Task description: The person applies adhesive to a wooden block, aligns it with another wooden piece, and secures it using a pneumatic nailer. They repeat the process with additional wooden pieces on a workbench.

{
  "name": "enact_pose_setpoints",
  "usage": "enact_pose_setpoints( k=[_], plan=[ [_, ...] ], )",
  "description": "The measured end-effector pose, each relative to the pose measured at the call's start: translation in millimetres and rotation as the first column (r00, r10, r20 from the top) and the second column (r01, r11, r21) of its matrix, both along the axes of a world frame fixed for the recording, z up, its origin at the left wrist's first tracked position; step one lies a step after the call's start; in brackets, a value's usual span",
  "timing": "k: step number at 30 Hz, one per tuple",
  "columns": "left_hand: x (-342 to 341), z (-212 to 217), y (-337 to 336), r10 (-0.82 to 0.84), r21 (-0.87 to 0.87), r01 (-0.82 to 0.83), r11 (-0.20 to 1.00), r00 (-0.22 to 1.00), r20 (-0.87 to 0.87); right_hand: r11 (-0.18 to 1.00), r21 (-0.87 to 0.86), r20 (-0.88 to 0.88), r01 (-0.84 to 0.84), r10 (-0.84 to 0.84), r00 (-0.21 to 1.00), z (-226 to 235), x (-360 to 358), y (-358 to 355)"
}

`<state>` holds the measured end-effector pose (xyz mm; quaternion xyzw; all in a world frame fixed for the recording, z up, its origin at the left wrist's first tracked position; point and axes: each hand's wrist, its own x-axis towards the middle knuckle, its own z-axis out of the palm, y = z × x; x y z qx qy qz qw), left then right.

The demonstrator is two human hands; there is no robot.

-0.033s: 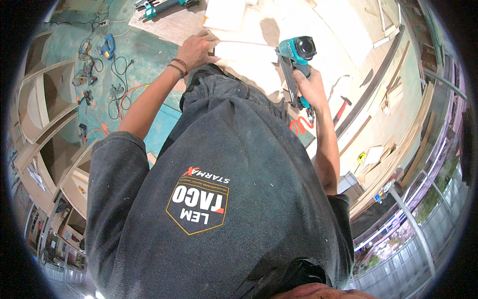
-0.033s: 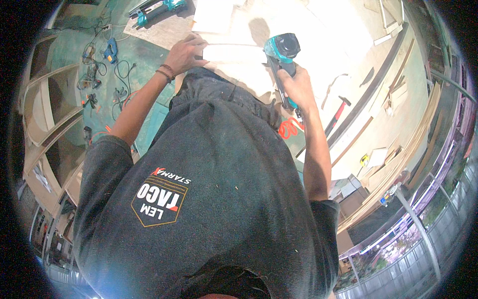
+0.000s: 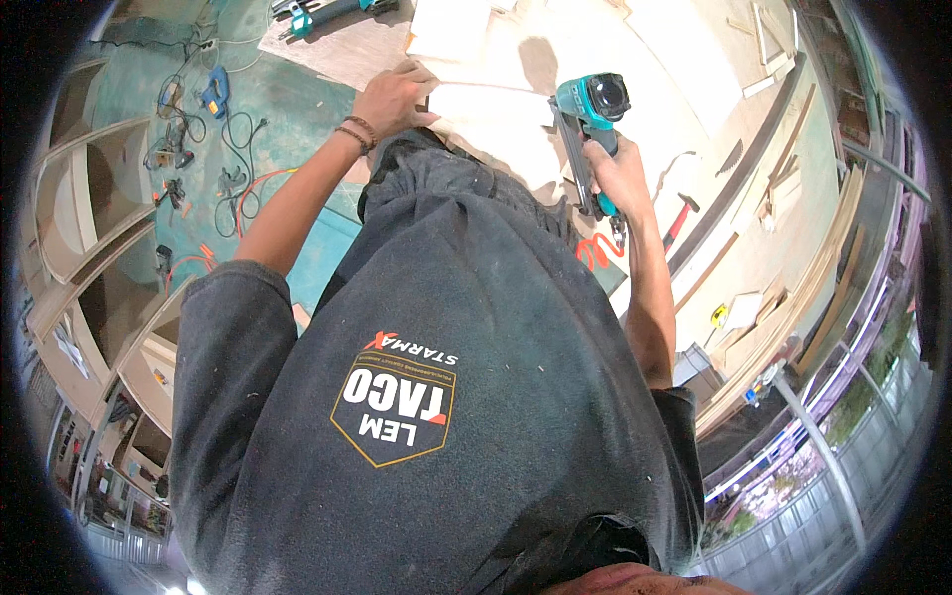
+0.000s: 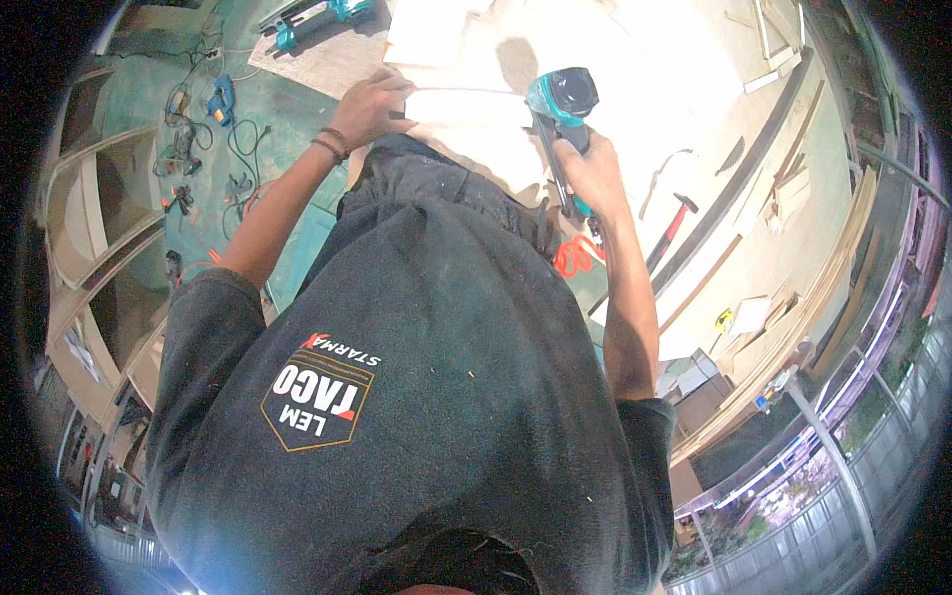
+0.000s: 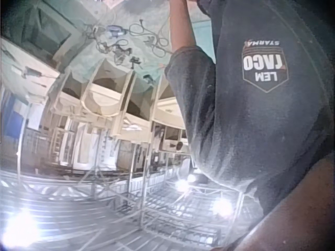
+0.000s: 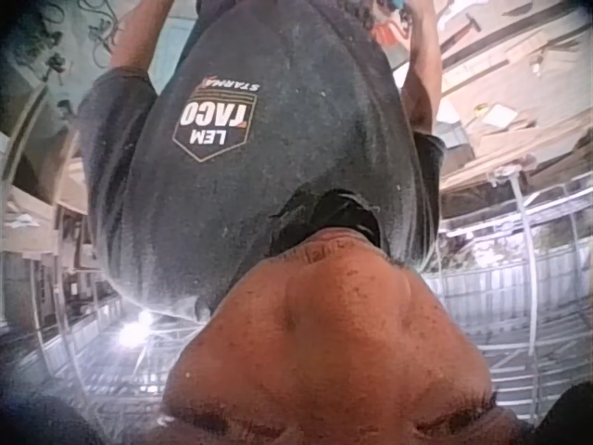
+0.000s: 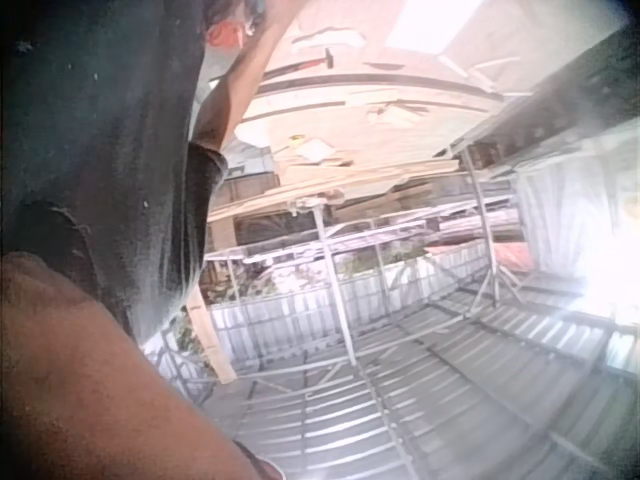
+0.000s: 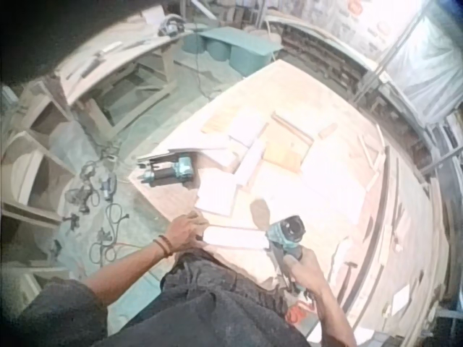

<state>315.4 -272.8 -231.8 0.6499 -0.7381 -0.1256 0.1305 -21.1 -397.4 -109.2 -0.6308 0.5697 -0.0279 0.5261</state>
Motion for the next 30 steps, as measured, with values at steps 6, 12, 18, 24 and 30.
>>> enact_pose_setpoints(
  k=[6,12,18,24,30],
  plan=[
    [-2.6,-7.8,2.5,-0.002,-0.081,0.002,0.997,1.000,-0.006,0.992,0.030,0.005,-0.119,0.119,0.993,-7.2,22.7,6.6],
    [1.6,-12.7,-0.1,0.027,-0.015,-0.029,0.999,0.995,-0.092,0.944,-0.027,0.090,-0.330,0.331,0.939,-12.0,82.1,10.2],
    [2.7,-10.0,-2.3,0.068,0.116,-0.063,0.991,0.997,-0.044,0.919,0.016,0.074,-0.394,0.392,0.917,-10.4,114.9,12.0],
    [-15.0,-23.9,-13.3,0.082,0.097,-0.073,0.993,0.993,-0.083,0.920,0.098,0.042,-0.379,0.377,0.925,-10.1,106.7,-7.2],
    [-16.3,-33.0,-18.2,0.061,0.108,-0.052,0.993,0.995,-0.078,0.912,0.093,0.020,-0.400,0.399,0.917,-13.5,103.1,-9.9]
  ],
)
